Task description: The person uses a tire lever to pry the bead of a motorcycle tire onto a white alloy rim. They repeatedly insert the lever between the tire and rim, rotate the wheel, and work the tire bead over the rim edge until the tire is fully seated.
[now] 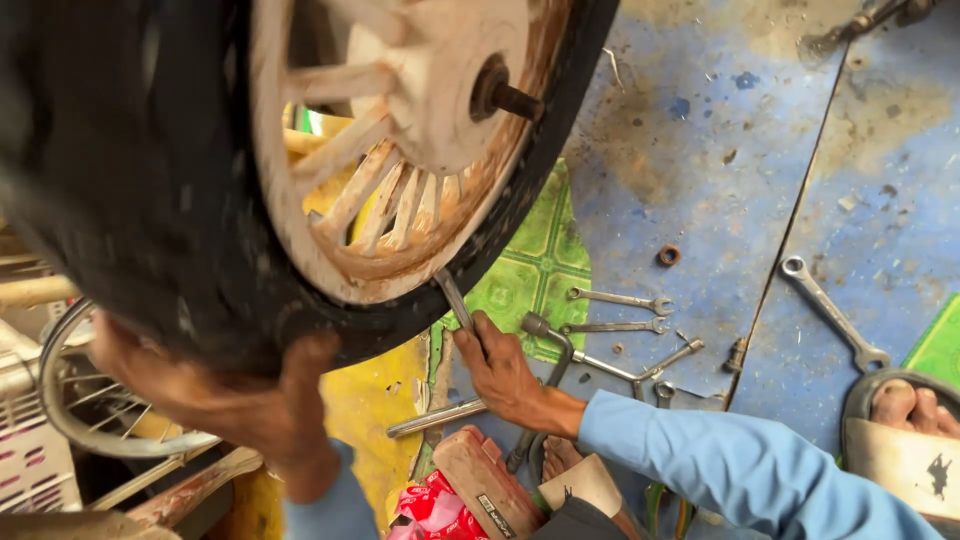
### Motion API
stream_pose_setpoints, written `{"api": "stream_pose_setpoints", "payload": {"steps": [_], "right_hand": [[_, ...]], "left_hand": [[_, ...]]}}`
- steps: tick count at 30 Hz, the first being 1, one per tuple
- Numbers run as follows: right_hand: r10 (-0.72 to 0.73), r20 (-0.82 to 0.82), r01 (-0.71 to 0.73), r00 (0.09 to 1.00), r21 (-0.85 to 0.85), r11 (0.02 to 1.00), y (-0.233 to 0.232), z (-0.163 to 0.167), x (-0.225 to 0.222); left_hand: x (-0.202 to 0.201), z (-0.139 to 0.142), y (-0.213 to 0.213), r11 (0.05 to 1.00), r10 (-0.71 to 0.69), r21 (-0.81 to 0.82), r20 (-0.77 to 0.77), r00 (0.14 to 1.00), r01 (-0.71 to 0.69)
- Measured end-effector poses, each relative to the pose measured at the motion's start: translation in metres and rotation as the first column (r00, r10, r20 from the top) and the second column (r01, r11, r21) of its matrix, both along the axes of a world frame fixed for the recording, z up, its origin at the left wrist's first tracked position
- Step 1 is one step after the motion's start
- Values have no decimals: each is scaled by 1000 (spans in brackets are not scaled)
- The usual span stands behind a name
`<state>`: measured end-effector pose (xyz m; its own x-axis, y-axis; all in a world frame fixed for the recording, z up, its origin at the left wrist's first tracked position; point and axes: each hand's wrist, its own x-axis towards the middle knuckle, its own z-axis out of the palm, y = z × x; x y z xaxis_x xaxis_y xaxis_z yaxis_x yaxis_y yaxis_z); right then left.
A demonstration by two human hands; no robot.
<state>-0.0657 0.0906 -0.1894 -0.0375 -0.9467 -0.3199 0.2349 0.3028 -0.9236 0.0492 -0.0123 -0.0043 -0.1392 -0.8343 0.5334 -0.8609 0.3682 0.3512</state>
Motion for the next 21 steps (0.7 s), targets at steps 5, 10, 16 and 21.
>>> {"api": "stream_pose_setpoints", "payload": {"steps": [5, 10, 16, 21], "right_hand": [[70, -140, -112, 988, -322, 940, -10, 4, -33], [123, -254, -208, 959, -342, 916, -10, 2, -55], [205, -547, -459, 812, -381, 802, -34, -25, -80], [25, -677, -535, 736, -558, 634, -57, -42, -141]], "left_hand": [[-25, -85, 37, 984, -33, 145, -427, 904, 105], [1, -131, 31, 944, 61, 301, -556, 829, 133], [6, -123, 30, 949, 1, 264, -552, 834, 174], [-1, -114, 28, 939, -6, 281, -563, 826, 198]]}}
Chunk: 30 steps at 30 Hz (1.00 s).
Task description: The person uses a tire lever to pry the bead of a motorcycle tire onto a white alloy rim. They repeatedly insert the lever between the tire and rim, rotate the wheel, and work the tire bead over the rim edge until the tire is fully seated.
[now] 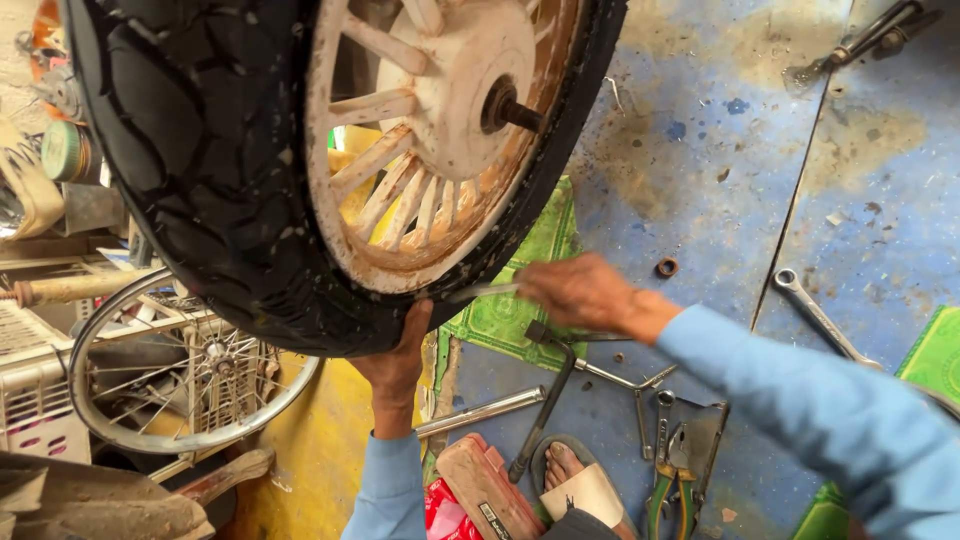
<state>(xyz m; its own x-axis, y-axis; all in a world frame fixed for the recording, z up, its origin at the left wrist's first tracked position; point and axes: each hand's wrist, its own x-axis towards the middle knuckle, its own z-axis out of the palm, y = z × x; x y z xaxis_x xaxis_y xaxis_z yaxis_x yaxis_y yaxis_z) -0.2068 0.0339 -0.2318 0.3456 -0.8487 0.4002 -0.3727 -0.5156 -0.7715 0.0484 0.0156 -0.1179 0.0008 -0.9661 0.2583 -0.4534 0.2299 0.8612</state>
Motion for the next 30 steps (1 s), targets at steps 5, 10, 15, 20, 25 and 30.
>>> {"api": "stream_pose_setpoints", "payload": {"steps": [5, 10, 15, 20, 25, 30], "right_hand": [[-71, -188, 56, 980, -83, 995, -35, 17, -56], [66, -536, -43, 842, 55, 998, -74, 41, -73], [192, -697, -187, 691, 83, 979, -102, 69, -73], [324, -779, -230, 537, 234, 945, -132, 76, -65], [218, -744, -293, 632, 31, 956, -141, 50, -48], [42, -732, -186, 680, -116, 976, -122, 51, -44]], "left_hand": [[-2, 4, 0, 998, 12, -60, 70, 997, -8], [3, 0, 0, 995, 9, -101, 108, 994, 2], [12, -7, 1, 986, -28, -152, 284, 958, 74], [10, -6, 0, 985, 8, -168, 222, 975, 30], [7, 0, -2, 978, 3, -201, 251, 968, 49], [10, -1, 0, 950, 10, -303, 289, 957, 81]]}}
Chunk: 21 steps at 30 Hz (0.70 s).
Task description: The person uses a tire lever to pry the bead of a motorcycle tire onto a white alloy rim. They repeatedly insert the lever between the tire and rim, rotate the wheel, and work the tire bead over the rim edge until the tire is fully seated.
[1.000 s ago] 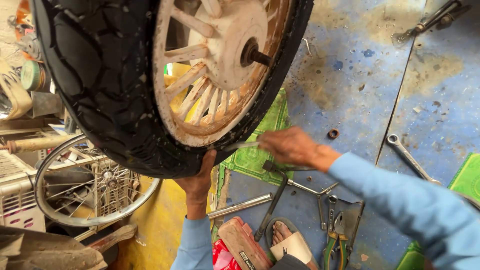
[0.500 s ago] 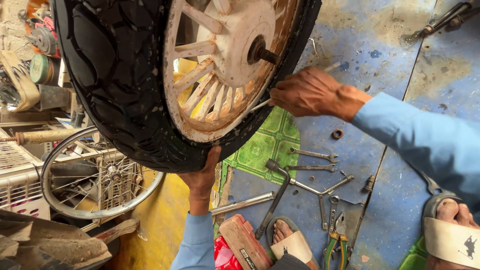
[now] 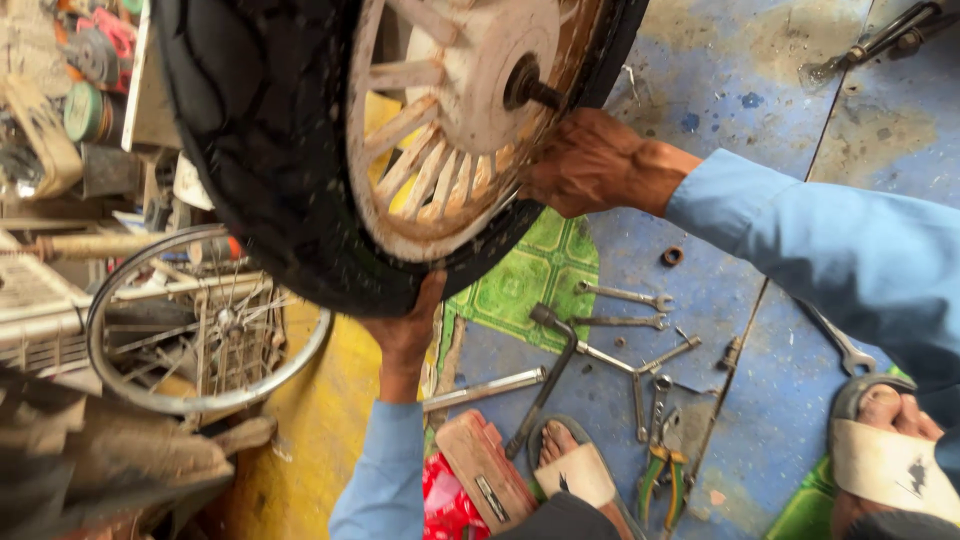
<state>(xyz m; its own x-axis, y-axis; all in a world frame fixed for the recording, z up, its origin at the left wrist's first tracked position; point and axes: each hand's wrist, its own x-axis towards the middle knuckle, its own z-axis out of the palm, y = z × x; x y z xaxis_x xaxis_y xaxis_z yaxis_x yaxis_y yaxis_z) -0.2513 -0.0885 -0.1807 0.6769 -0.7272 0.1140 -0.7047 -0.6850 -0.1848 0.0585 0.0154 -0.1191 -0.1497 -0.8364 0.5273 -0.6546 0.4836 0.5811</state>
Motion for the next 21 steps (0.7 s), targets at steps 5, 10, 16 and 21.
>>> {"api": "stream_pose_setpoints", "payload": {"steps": [5, 10, 16, 21], "right_hand": [[-183, -124, 218, 975, 403, 889, 47, 37, 1], [-390, 116, 250, 914, 596, 763, 73, 61, 15], [-529, 99, 287, 843, 749, 597, 91, 66, 21], [-684, 124, 319, 719, 815, 483, 117, 78, 26]], "left_hand": [[2, 20, 3, 999, -26, -15, 288, 957, 32], [-13, 62, 10, 902, 55, 430, -205, 977, 39], [-40, 95, 19, 848, 193, 519, -487, 852, 104], [-54, 95, 18, 858, 280, 509, -580, 765, 72]]}}
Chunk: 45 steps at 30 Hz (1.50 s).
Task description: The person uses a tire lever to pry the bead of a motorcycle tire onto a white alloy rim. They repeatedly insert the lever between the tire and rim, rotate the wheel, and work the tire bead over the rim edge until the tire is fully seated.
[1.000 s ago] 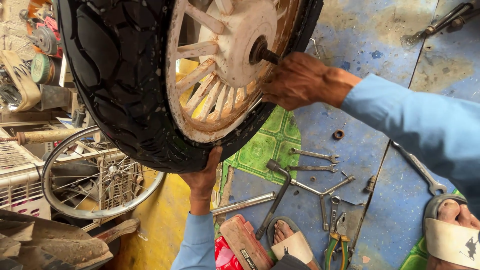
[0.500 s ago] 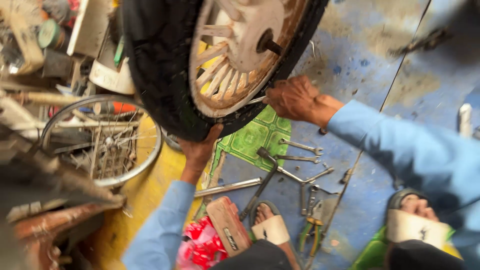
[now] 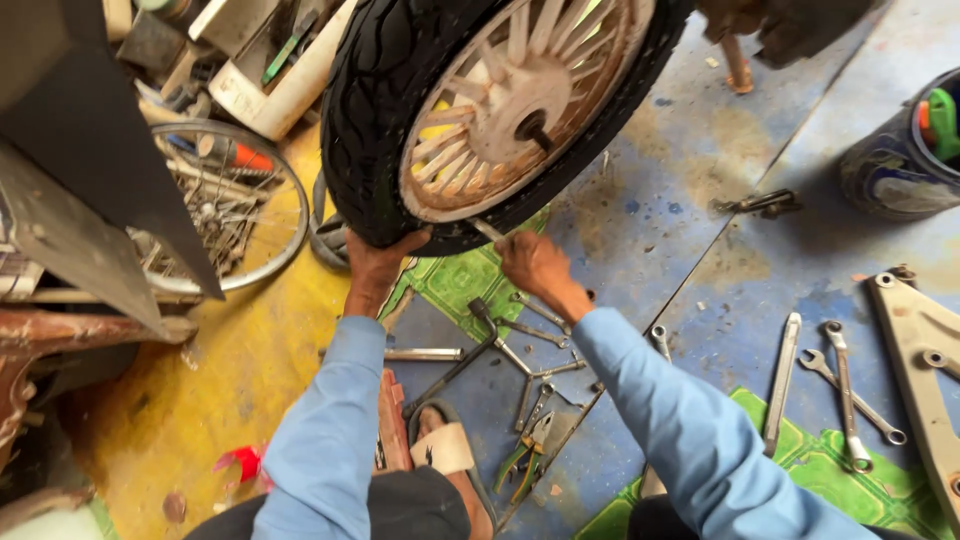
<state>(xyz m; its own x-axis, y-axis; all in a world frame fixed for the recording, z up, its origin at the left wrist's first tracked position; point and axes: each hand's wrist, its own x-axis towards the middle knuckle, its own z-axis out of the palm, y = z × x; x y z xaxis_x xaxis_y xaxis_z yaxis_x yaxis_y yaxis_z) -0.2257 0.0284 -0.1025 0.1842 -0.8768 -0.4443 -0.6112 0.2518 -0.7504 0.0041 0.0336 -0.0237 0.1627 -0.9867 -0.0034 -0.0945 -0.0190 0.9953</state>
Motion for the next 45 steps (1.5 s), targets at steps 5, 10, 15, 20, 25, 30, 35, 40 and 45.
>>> {"api": "stream_pose_setpoints", "payload": {"steps": [5, 10, 15, 20, 25, 30, 35, 40, 45], "right_hand": [[-99, 56, 102, 993, -58, 993, 22, 8, 6], [-279, 166, 308, 946, -187, 933, 40, -7, 35], [-412, 453, 516, 791, -132, 846, 66, -21, 100], [-576, 761, 384, 298, 457, 802, 66, -15, 141], [-548, 721, 305, 423, 456, 836, 71, -6, 122], [-536, 681, 331, 499, 423, 844, 74, -9, 104], [-479, 658, 411, 581, 271, 870, 74, -21, 99], [-325, 725, 365, 607, 110, 925, 77, -20, 106], [-369, 778, 371, 508, 189, 909, 84, -3, 127]], "left_hand": [[2, -5, 2, 1000, 30, -1, -35, 999, -30], [9, -14, 0, 999, 35, -36, 64, 997, -33], [14, -23, -4, 992, 45, -117, 61, 997, -38], [18, -32, -6, 984, 79, -169, 106, 991, -60], [20, -40, -8, 969, 108, -235, 109, 988, -80], [14, -28, -6, 977, 106, -197, 109, 988, -83], [-4, 18, -7, 984, 127, -141, 140, 982, -107], [-8, 72, -23, 946, 145, -322, 496, 856, 26], [-19, 75, -19, 796, 344, -599, 569, 747, 90]]}}
